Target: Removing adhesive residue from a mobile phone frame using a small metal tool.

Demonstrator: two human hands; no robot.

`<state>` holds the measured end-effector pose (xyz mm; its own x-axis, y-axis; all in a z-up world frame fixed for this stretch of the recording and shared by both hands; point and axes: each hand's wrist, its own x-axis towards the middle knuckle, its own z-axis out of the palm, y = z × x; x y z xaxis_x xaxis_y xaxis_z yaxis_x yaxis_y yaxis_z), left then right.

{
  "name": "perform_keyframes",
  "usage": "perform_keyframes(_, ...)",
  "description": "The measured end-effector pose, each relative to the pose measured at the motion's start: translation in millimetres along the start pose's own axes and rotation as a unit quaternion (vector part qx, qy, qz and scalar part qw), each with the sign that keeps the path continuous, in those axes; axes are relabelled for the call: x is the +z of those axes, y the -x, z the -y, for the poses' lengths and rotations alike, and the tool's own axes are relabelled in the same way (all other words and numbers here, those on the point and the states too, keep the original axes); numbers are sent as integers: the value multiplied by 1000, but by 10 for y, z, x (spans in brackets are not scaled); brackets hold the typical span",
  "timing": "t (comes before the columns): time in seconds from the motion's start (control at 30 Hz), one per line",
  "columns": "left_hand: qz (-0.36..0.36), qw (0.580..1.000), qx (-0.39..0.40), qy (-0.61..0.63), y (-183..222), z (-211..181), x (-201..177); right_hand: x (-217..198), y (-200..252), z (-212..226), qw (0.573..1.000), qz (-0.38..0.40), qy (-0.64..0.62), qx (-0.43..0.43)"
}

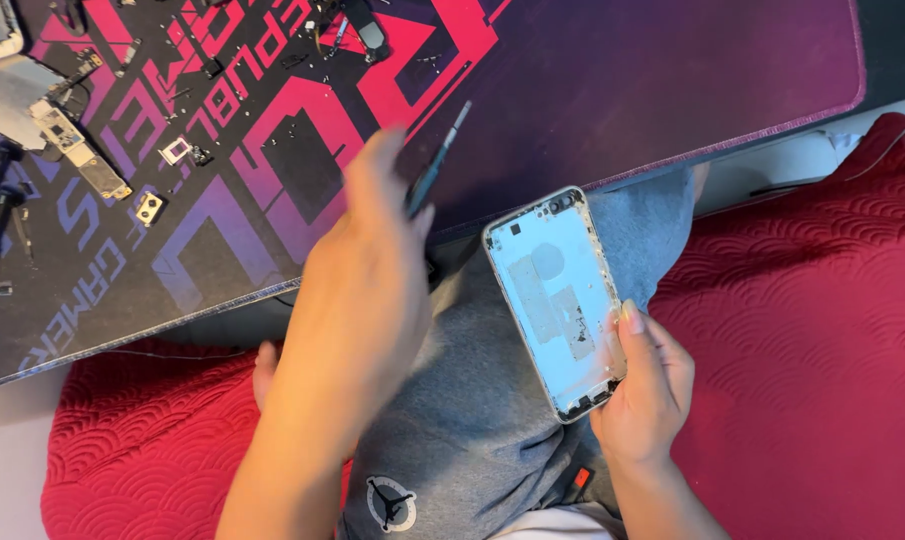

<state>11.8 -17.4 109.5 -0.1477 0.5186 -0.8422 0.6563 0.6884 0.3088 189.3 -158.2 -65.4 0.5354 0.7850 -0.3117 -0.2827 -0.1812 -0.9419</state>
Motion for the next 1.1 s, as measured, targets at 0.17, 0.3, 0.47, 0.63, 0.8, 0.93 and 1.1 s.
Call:
perform_keyframes(0.17,-23,967,148,-207,-180,511,564,0,-56,29,998,23,-40,37)
perform_keyframes(0.3,-265,729,629,-56,-143,1049,1048,83,-43,154,997,33,-35,58)
perform_keyframes(0.47,-328,702,626,-85,-192,1033,1226,183,17,225,998,40,-30,47)
perform_keyframes(0.63,-351,696,621,-80,-209,999,1239,183,15,217,998,27,-30,48)
perform_keyframes(0.8,-352,701,616,-70,-239,1010,1245,222,31,235,998,36,-29,33)
perform_keyframes(0.93,-342,708,614,-68,-247,1019,1238,170,21,178,998,19,-45,44)
perform_keyframes(1.1,-336,711,614,-71,-243,1028,1222,199,23,193,998,20,-41,40)
